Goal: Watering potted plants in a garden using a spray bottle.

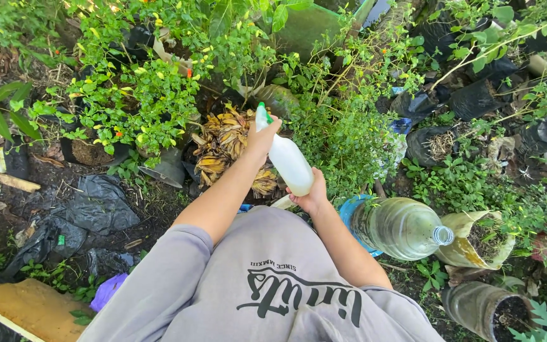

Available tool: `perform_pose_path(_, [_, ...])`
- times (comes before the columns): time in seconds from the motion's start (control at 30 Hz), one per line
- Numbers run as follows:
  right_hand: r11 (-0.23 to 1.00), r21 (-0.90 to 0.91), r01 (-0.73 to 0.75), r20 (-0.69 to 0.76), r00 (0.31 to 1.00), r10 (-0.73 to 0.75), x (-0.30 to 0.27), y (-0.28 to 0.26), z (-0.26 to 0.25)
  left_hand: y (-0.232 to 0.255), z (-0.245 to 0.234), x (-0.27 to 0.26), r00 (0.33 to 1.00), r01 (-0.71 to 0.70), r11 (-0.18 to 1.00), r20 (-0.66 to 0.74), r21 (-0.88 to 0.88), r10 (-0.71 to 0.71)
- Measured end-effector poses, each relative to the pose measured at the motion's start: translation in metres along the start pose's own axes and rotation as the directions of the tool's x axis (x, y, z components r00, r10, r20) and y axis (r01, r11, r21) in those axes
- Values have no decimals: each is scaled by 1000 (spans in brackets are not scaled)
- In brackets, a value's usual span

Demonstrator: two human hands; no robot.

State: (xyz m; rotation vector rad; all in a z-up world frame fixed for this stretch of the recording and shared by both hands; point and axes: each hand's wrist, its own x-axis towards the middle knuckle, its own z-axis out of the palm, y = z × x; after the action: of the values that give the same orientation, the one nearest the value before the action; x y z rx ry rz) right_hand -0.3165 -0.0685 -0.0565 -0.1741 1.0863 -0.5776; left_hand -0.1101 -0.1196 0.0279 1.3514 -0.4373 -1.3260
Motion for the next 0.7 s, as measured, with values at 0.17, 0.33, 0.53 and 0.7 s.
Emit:
perform_pose_path(0.17, [999, 48, -22, -25, 999, 23, -8, 4, -4, -25, -3, 27, 998, 4, 994, 68, 111, -12])
perform_pose_path(0.33, [998, 59, -12, -41, 999, 14, -6, 0, -12, -30, 3, 28, 996, 5, 992, 83, 129, -16])
perform_pose_path(0.53, [999, 50, 5, -33, 999, -3, -3, 2, -25, -45, 4, 32, 990, 109, 994, 92, 25, -111])
perform_pose_path(0.7, [998, 48, -39, -84, 996, 43, -7, 9, -34, -79, -7, 51, 993, 55, 996, 98, 74, -62])
